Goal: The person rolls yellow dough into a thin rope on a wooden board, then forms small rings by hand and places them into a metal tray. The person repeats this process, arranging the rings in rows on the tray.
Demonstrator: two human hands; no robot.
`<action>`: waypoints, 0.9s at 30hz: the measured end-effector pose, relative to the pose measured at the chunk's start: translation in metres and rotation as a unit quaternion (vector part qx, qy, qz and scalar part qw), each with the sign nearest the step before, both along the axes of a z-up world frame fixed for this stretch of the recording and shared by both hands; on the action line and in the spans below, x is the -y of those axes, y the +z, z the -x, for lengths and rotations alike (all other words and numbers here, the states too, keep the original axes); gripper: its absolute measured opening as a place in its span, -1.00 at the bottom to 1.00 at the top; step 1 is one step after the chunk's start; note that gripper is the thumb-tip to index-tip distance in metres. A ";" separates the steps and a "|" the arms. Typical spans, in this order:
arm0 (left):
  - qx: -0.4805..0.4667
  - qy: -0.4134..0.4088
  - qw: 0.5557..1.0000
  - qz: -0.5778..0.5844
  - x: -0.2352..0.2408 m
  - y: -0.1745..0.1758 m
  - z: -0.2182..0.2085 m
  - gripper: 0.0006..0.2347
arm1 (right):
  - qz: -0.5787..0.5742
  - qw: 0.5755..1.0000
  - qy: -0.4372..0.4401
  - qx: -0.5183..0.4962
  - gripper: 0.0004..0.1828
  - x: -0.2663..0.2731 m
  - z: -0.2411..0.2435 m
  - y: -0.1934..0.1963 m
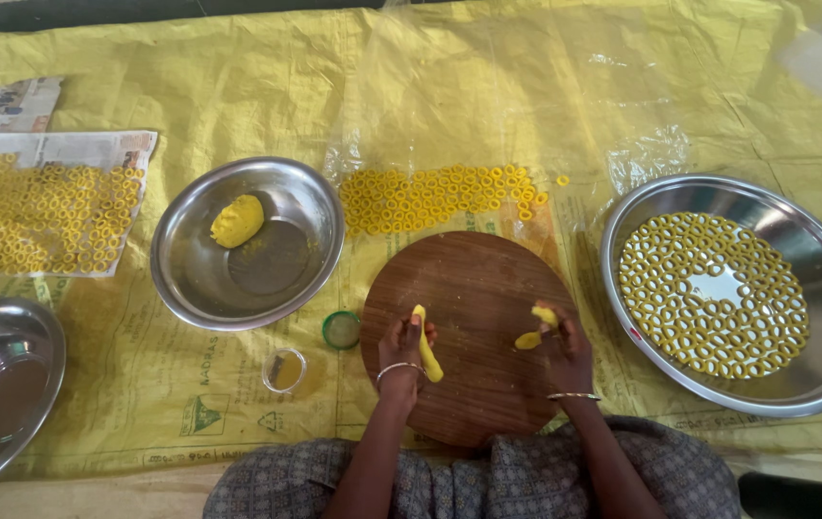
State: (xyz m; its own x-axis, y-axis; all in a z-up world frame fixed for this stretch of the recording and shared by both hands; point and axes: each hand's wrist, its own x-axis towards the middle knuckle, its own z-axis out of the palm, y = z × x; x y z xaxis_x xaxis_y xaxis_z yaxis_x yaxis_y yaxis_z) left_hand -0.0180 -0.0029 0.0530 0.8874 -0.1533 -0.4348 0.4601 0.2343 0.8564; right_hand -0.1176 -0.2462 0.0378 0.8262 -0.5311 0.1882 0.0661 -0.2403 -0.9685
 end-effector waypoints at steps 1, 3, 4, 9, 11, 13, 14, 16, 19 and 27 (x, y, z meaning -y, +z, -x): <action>0.025 0.012 0.999 0.015 -0.001 0.000 -0.003 -0.62 | 0.047 0.998 -0.016 -0.044 -0.67 0.000 -0.002 -0.005; -0.001 0.019 1.000 -0.011 -0.001 -0.002 -0.007 -0.61 | 0.074 0.996 -0.003 -0.055 -0.67 -0.003 -0.004 -0.015; -0.015 0.024 0.999 -0.024 -0.001 -0.004 -0.008 -0.61 | 0.087 0.994 0.005 -0.061 -0.67 -0.004 -0.003 -0.019; 0.006 0.073 0.997 0.013 -0.001 -0.003 -0.013 -0.66 | 0.393 0.912 -0.009 -0.113 -0.45 -0.017 0.006 -0.036; 0.060 0.093 0.994 -0.020 -0.007 0.008 -0.028 -0.69 | 0.423 0.899 0.002 -0.111 -0.37 -0.019 0.006 -0.038; 0.159 0.108 0.976 -0.106 -0.021 0.024 -0.053 -0.73 | 0.407 0.904 0.010 -0.129 -0.34 -0.021 0.006 -0.038; 0.212 0.141 0.961 -0.113 -0.028 0.035 -0.072 -0.75 | 0.407 0.904 0.012 -0.132 -0.35 -0.021 0.006 -0.039; 0.289 0.179 0.931 -0.132 -0.039 0.056 -0.103 -0.75 | 0.406 0.903 0.012 -0.139 -0.38 -0.016 0.009 -0.037; 0.391 0.166 0.858 -0.289 -0.067 0.080 -0.132 -0.67 | 0.412 0.900 0.010 -0.145 -0.36 -0.020 0.004 -0.037; 0.376 -0.315 0.649 -0.581 -0.070 0.023 -0.044 -0.25 | 0.436 0.874 0.010 -0.213 -0.21 -0.023 0.003 -0.027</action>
